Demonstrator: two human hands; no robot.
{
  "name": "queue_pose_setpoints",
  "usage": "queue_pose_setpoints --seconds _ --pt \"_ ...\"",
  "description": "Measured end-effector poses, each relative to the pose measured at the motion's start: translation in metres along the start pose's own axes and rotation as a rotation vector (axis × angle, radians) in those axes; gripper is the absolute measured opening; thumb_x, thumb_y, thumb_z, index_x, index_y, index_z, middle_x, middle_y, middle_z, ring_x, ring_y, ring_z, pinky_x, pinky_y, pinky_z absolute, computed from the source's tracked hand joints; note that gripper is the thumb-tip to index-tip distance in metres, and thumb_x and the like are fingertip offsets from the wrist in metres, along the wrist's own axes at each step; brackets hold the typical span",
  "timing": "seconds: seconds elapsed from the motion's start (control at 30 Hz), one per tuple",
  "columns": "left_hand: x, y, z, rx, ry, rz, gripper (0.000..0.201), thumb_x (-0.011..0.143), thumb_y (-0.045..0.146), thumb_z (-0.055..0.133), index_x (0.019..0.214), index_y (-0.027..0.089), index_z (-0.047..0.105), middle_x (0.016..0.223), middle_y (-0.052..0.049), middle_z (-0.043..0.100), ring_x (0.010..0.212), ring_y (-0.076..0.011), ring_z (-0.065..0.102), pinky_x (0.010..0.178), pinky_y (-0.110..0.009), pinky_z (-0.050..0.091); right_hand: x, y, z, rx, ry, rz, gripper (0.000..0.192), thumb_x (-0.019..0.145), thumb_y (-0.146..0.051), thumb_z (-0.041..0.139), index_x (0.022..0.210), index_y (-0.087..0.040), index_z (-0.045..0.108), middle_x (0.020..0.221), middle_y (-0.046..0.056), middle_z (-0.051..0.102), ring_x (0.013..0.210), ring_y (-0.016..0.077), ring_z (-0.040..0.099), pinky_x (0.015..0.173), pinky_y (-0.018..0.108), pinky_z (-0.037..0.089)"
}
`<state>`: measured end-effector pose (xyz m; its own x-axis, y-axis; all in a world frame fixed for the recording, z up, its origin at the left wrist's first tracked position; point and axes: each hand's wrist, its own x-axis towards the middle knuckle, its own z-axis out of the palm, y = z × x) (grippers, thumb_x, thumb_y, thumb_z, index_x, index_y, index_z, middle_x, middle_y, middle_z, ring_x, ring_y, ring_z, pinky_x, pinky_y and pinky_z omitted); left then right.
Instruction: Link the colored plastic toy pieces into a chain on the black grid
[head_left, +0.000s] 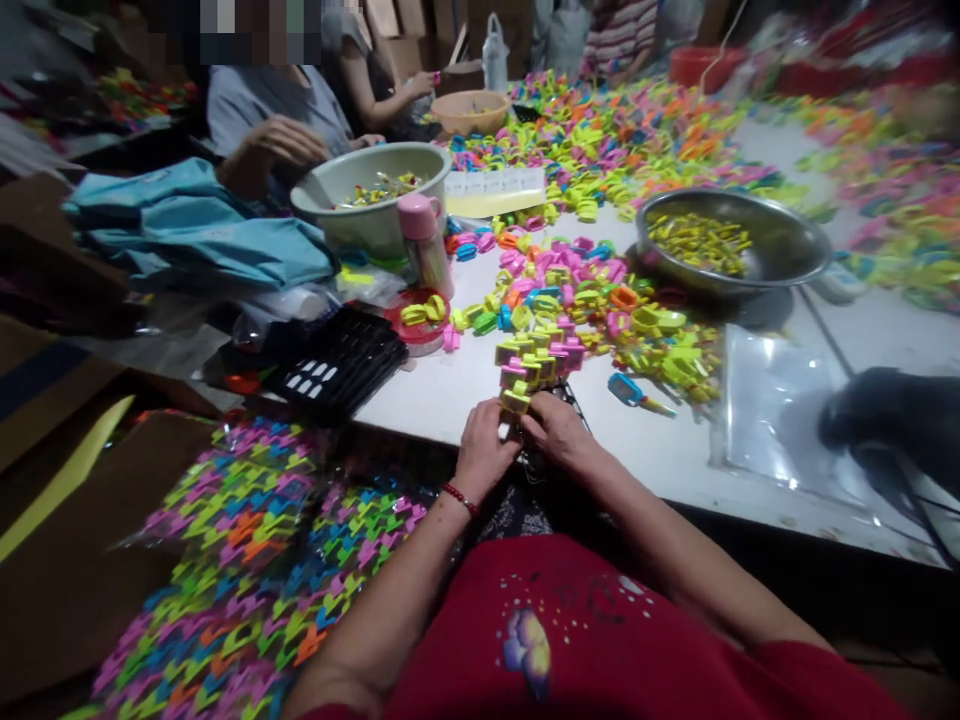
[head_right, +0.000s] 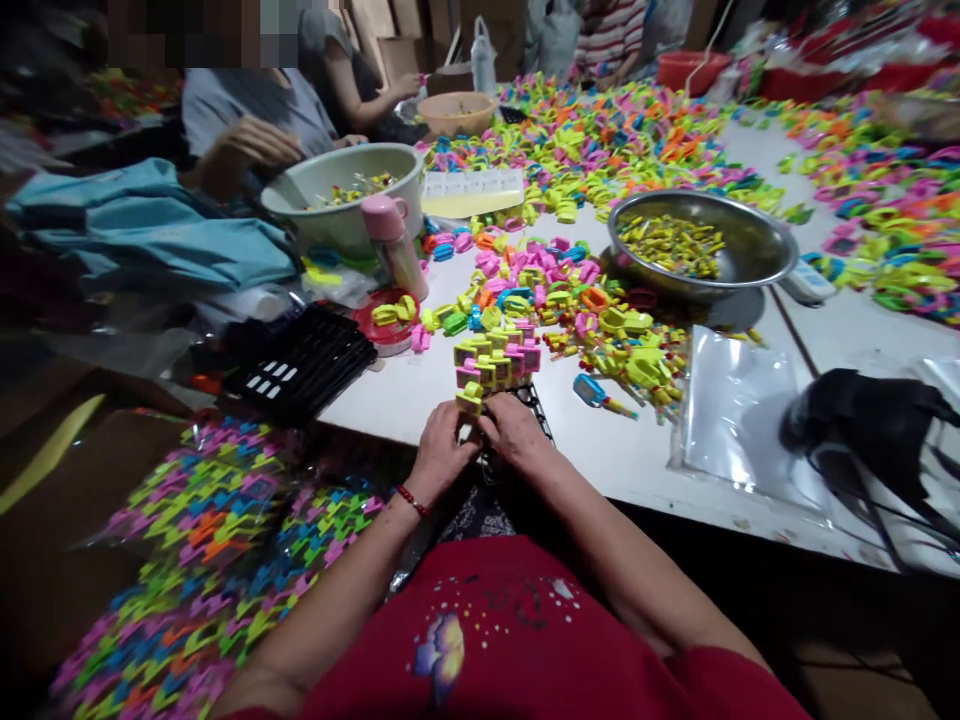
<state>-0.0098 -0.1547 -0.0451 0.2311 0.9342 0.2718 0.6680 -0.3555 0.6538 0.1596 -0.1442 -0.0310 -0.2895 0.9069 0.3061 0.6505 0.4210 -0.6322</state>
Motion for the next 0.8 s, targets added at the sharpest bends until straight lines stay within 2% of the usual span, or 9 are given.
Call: queue_pose_setpoints --seconds 0.07,0.17,0.27,0.33,0.4,0.47,0.6,0.67,0.8 --pt "0.003 -0.001 -0.004 -0.037 -0.021 -0.004 0.029 0.078 0.021 0.067 0.106 0.018 0.058 0.107 -0.007 0.059 0.102 -0.0223 0.054 0.09 -0.037 0.047 -0.017 0.011 -0.028 -0.044 0.092 0.034 0.025 0.093 -0.027 0.054 0.116 -0.018 0.06 0.105 0.01 0.065 0.092 0.0204 0.062 0.082 0.032 0.05" --pt "0.01 -0.003 -0.008 -0.137 -0.047 -0.012 0.018 0.083 0.025 0.065 0.099 0.019 0.063 0.099 -0.005 0.059 0.094 -0.0188 0.057 0.082 -0.031 0.047 -0.049 0.042 -0.077 -0.36 0.188 0.248 0.03 0.093 -0.029 0.053 0.119 -0.016 0.06 0.11 0.013 0.06 0.081 0.0206 0.061 0.075 0.034 0.05" --pt "0.017 -0.006 -0.007 -0.205 -0.07 -0.021 0.013 0.082 0.025 0.066 0.094 0.019 0.065 0.09 -0.002 0.06 0.081 -0.0144 0.057 0.072 -0.025 0.046 -0.073 0.074 -0.112 -0.561 0.139 0.384 0.03 0.091 -0.029 0.053 0.114 -0.013 0.063 0.109 0.02 0.056 0.08 0.0272 0.059 0.065 0.038 0.045" --pt "0.021 -0.009 -0.003 -0.211 -0.092 -0.025 0.011 0.082 0.025 0.067 0.091 0.019 0.067 0.086 -0.001 0.062 0.077 -0.0131 0.058 0.069 -0.023 0.045 -0.079 0.088 -0.119 -0.598 0.089 0.407 0.023 0.091 -0.03 0.052 0.099 -0.014 0.066 0.1 0.019 0.057 0.074 0.0273 0.058 0.061 0.038 0.042" --pt "0.024 -0.012 0.0 -0.196 -0.12 -0.028 0.009 0.083 0.027 0.066 0.089 0.019 0.068 0.084 0.0 0.065 0.077 -0.0129 0.059 0.069 -0.022 0.045 -0.078 0.09 -0.114 -0.553 0.072 0.387 0.022 0.092 -0.03 0.048 0.087 -0.016 0.064 0.091 0.017 0.058 0.071 0.0271 0.058 0.06 0.038 0.041" --pt "0.025 -0.013 0.002 -0.182 -0.146 -0.029 0.01 0.085 0.028 0.064 0.089 0.02 0.07 0.084 0.001 0.068 0.078 -0.0129 0.061 0.07 -0.021 0.045 -0.074 0.08 -0.1 -0.494 0.066 0.353 0.021 0.093 -0.029 0.043 0.088 -0.018 0.061 0.083 0.014 0.06 0.07 0.0268 0.059 0.061 0.037 0.042" --pt "0.025 -0.014 0.003 -0.181 -0.17 -0.035 0.014 0.087 0.03 0.062 0.091 0.021 0.072 0.089 0.0 0.071 0.082 -0.0139 0.063 0.071 -0.021 0.046 -0.055 0.038 -0.061 -0.143 0.04 0.278 0.019 0.089 -0.03 0.047 0.1 -0.02 0.059 0.078 0.007 0.065 0.065 0.021 0.06 0.062 0.032 0.046" --pt "0.024 -0.013 0.002 -0.193 -0.178 -0.044 0.016 0.088 0.031 0.06 0.092 0.021 0.072 0.091 -0.001 0.071 0.084 -0.0143 0.064 0.071 -0.021 0.046 -0.039 0.019 -0.043 0.029 0.001 0.226 0.019 0.088 -0.03 0.049 0.099 -0.02 0.061 0.079 0.004 0.067 0.067 0.0193 0.061 0.064 0.029 0.047" --pt "0.023 -0.012 0.002 -0.187 -0.175 -0.042 0.015 0.088 0.026 0.057 0.093 0.021 0.071 0.092 -0.001 0.071 0.083 -0.0146 0.064 0.071 -0.021 0.045 -0.011 0.004 -0.016 0.045 -0.027 0.169 0.017 0.087 -0.026 0.048 0.092 -0.019 0.063 0.082 0.007 0.069 0.072 0.0201 0.062 0.067 0.028 0.047"
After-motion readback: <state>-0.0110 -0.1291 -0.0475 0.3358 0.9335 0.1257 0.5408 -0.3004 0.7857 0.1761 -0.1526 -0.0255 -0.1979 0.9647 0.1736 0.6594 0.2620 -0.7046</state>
